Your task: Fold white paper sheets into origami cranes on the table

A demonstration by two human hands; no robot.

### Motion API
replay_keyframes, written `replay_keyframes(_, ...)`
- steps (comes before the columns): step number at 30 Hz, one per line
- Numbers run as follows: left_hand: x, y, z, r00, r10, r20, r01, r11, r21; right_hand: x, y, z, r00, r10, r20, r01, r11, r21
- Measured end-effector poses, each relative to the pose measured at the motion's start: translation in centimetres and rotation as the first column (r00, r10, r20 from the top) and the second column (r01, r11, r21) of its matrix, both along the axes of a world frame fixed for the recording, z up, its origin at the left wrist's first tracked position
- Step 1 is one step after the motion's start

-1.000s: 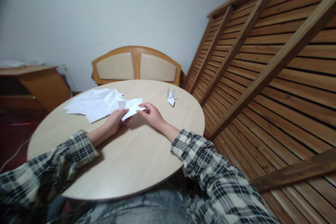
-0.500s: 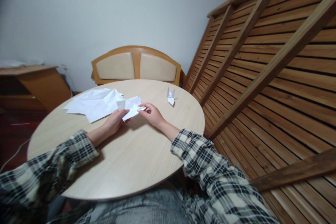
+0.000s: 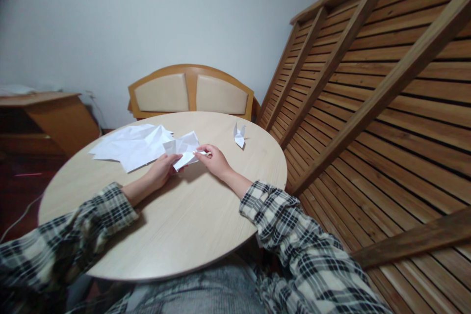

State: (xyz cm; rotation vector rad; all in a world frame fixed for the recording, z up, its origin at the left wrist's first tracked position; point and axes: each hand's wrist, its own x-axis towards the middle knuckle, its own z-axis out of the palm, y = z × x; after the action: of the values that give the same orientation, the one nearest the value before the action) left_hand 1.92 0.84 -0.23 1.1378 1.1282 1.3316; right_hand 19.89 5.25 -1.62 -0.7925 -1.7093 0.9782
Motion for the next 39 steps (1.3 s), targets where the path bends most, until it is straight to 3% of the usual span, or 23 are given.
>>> replay_keyframes(8, -0.4, 0.3, -0.9, 0.998, -0.055, 0.011, 0.055, 0.998, 0.022, 0.1, 0.0, 0.2, 0.997, -0.035, 0.063, 0.036, 0.999, -0.010)
replay_keyframes(12, -0.1, 0.1, -0.4, 0.995, -0.081, 0.063, 0.080, 0.997, 0.013, 0.1, 0.0, 0.3, 0.997, -0.035, 0.074, 0.036, 0.999, -0.005)
replay_keyframes(17, 0.2, -0.2, 0.6, 0.983, -0.073, 0.167, 0.088, 0.993, -0.084, 0.2, -0.3, 0.5, 0.998, -0.019, 0.062, 0.019, 1.000, 0.002)
replay_keyframes(23, -0.2, 0.1, 0.4, 0.965, -0.067, 0.253, 0.110, 0.980, -0.164, 0.2, -0.4, 0.6, 0.999, 0.020, 0.047, -0.021, 1.000, 0.011)
replay_keyframes(35, -0.5, 0.4, 0.1, 0.957, -0.026, 0.288, 0.082, 0.980, -0.183, 1.0, -0.3, 1.2, 0.973, -0.034, 0.229, -0.021, 0.973, 0.231)
replay_keyframes(39, -0.1, 0.0, 0.4, 0.973, -0.061, 0.223, 0.095, 0.984, -0.150, 1.0, -0.1, 1.1, 0.965, -0.073, 0.254, 0.006, 0.966, 0.257)
